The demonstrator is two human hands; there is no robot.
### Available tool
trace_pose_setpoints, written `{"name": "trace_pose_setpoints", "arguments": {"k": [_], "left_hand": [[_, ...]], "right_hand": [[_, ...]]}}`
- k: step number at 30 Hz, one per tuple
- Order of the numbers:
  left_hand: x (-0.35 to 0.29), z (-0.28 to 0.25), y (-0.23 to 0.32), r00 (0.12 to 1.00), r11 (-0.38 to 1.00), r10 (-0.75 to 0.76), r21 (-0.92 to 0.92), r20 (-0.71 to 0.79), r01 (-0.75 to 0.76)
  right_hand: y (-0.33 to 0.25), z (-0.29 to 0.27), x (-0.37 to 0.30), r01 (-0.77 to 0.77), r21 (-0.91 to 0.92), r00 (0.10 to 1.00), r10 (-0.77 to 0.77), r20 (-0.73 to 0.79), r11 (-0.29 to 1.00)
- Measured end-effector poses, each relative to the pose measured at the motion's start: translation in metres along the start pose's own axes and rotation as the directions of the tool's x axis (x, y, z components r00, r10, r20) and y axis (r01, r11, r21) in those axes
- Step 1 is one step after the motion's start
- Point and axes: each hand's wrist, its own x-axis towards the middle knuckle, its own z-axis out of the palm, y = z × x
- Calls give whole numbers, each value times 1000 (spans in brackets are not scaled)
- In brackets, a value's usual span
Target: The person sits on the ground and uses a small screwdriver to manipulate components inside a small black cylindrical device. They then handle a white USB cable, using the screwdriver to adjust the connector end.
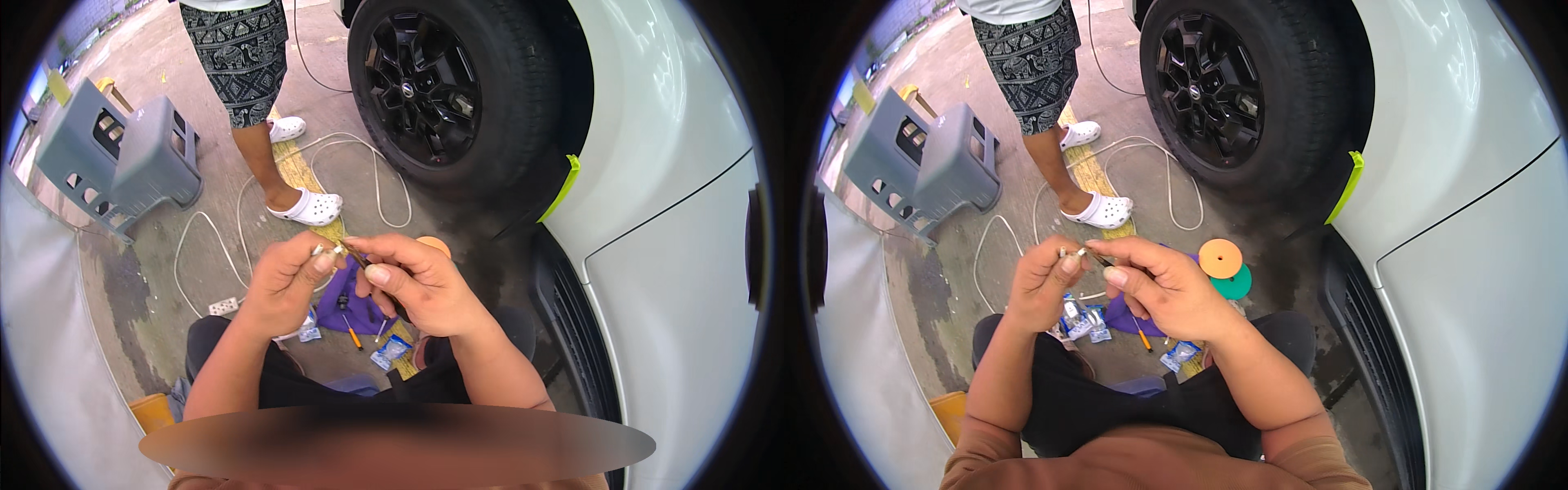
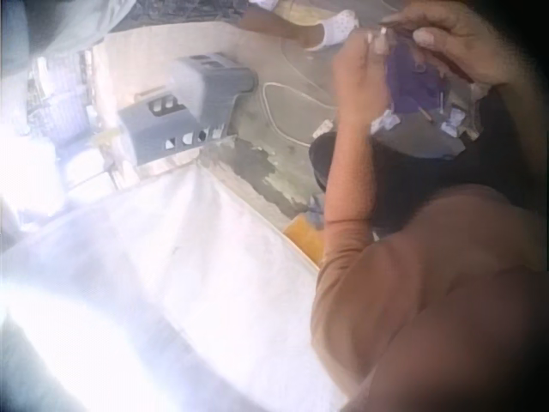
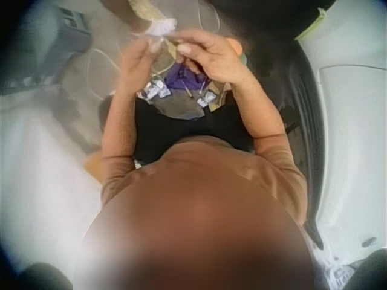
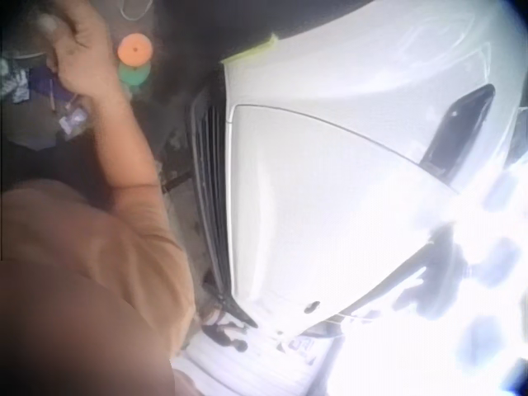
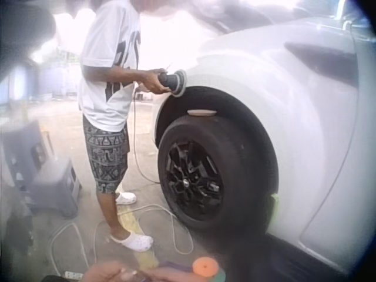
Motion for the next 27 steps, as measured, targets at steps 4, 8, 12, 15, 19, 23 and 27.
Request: {"name": "trace_pose_setpoints", "arguments": {"k": [4, 8, 12, 15, 19, 23, 27], "left_hand": [[2, 2, 1, 991, 950, -136, -286, -11, 127], [5, 6, 4, 995, 946, -56, -323, -83, 26], [6, 10, 5, 990, 917, -97, -396, -103, 48], [5, 14, 4, 987, 894, -121, -443, -103, 64], [7, 19, 4, 987, 870, -129, -489, -96, 66], [10, 23, 5, 983, 853, -169, -510, -72, 110], [11, 22, 10, 954, 678, -299, -698, 26, 231]], "right_hand": [[2, -1, -2, -3, 63, 999, 6, -34, 998], [1, -2, -1, 14, 205, 1000, -18, 17, 979], [-1, -2, 2, 39, 207, 998, -50, 46, 977], [-1, -2, 3, 42, 133, 998, -48, 42, 990], [0, -1, 7, 97, 52, 995, -97, -8, 994], [4, 2, 13, 366, -349, 908, -413, -67, 863], [4, -6, 11, 344, -629, 906, -423, 27, 697]]}}
